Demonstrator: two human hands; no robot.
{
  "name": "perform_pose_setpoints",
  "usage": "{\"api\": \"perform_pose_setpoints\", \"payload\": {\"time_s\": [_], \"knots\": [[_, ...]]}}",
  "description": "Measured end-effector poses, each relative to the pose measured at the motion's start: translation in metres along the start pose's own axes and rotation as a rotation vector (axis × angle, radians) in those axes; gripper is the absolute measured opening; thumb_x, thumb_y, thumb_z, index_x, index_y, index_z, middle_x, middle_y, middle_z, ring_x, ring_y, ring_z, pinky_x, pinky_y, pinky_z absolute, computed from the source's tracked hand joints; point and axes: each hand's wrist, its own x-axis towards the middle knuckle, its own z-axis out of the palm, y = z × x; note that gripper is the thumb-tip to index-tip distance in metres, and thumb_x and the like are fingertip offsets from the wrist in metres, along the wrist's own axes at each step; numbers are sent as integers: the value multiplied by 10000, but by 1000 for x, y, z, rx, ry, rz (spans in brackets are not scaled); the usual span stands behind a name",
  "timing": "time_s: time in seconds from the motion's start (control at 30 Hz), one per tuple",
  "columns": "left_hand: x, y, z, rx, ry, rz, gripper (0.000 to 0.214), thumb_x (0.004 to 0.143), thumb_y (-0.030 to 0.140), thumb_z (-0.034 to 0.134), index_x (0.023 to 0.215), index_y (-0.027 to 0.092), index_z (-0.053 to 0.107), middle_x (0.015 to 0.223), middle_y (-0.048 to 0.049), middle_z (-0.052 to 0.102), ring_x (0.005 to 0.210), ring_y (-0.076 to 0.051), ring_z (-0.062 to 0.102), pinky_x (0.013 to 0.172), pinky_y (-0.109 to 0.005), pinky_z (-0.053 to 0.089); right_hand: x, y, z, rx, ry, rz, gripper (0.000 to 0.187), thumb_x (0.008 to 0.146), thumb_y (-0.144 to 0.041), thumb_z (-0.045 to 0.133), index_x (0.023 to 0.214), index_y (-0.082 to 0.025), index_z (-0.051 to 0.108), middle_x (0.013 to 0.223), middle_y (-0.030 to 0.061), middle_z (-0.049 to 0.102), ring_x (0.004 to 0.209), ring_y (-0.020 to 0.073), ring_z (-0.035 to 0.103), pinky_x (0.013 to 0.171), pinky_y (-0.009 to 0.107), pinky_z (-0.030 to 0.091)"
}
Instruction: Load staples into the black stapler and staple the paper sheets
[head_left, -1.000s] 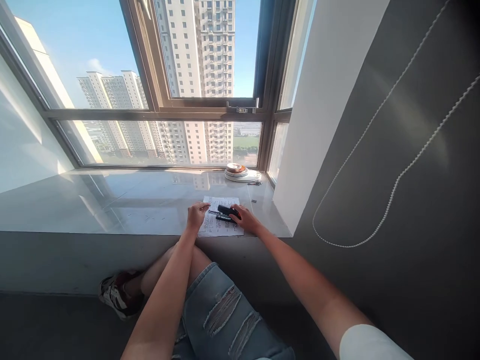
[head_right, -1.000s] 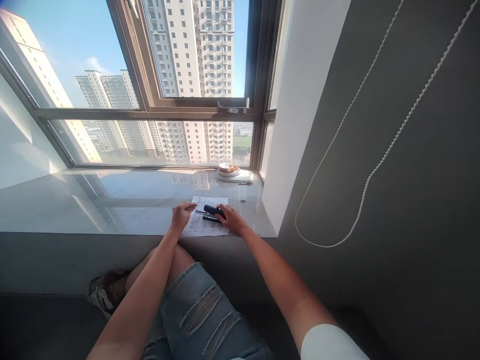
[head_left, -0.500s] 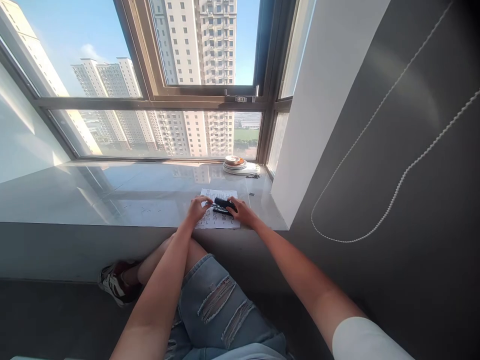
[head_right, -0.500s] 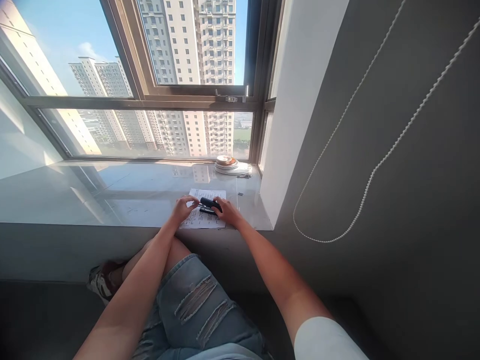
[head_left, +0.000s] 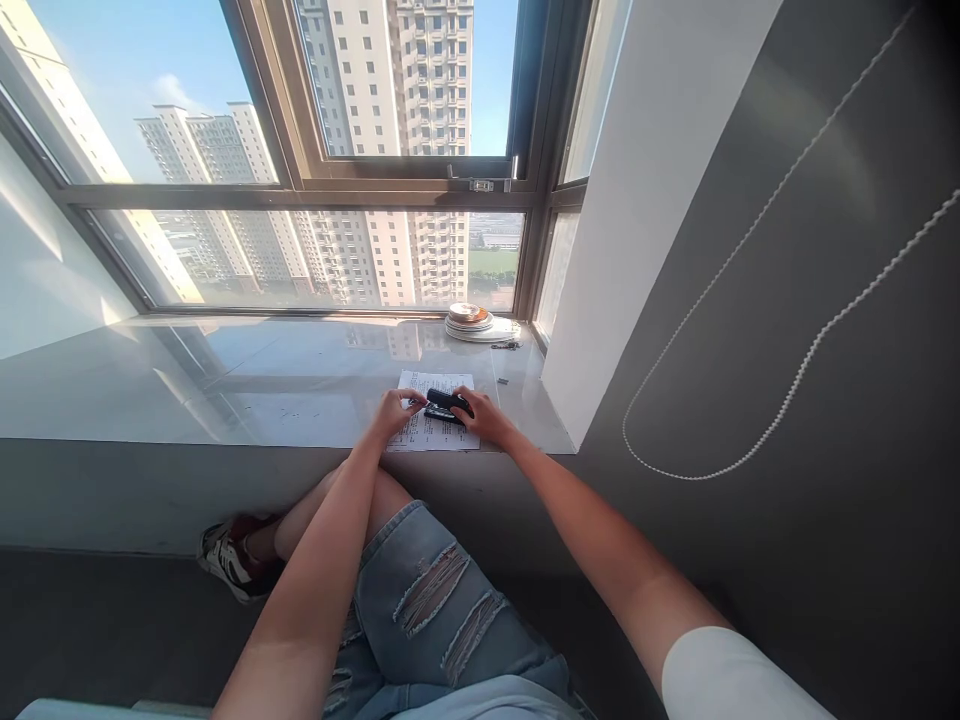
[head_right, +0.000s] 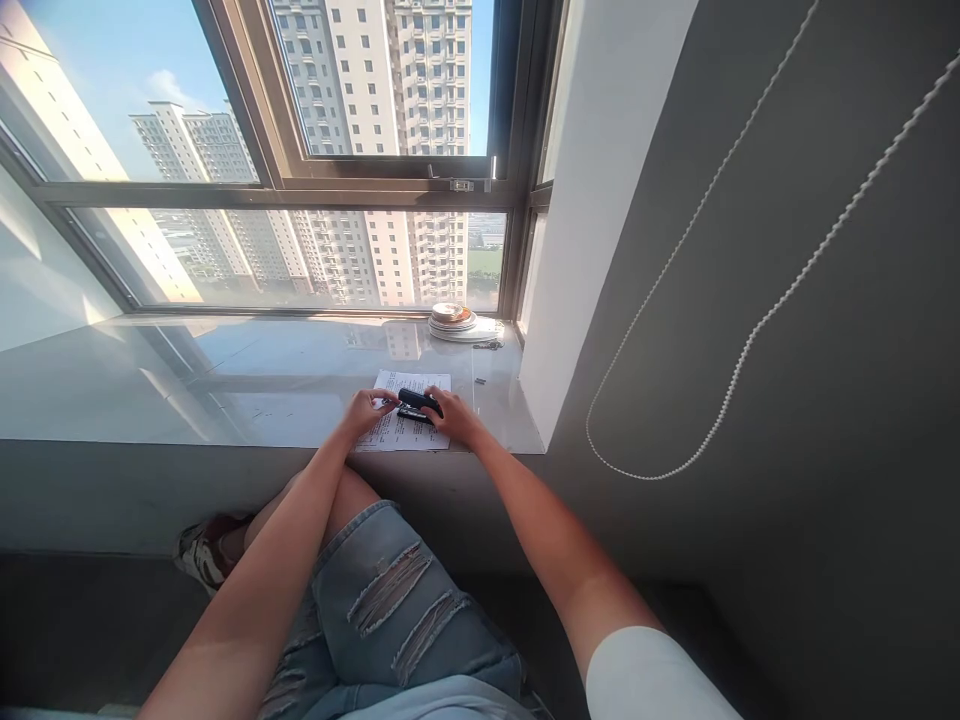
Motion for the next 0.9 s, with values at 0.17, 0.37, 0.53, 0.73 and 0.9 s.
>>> {"api": "perform_pose_setpoints", "payload": {"time_s": [0.17,0.37,0.53,0.73,0.9], "knots": [[-9,7,-3,119,99,-13,193,815,294,680,930,259,831,1162,-37,771,1142,-269,690,1071,-390,490,0,0,0,-20,0,10,302,986,-374,543,1265,-261,527,1058,69,670,841,212,596,720,286,419],[-23,19,-2,188,136,-123,289,809,245,677,1060,213,817,1070,-62,794,1092,-301,716,1009,-390,534,-1,2,0,-25,8,5,285,992,-359,532,1261,-266,522,1065,71,666,906,230,608,772,301,440],[-25,29,12,37,93,-67,540,791,174,688,1330,169,668,1199,-108,754,1197,-282,682,1091,-411,501,0,3,2,-18,3,-23,291,990,-344,528,1270,-265,514,1099,71,666,954,237,609,829,321,452],[-23,32,27,-199,-6,-36,755,721,220,769,1437,138,543,1277,-155,713,1256,-330,640,1075,-446,511,4,9,5,-33,-19,-21,285,1000,-347,521,1259,-228,504,1126,96,664,987,243,612,853,330,456],[-21,32,20,-262,-36,-92,722,760,335,777,1417,127,561,1091,-146,776,1193,-336,673,1019,-446,527,2,9,4,-33,-20,-15,333,994,-383,561,1287,-232,517,1117,90,680,965,240,634,839,329,467]]}}
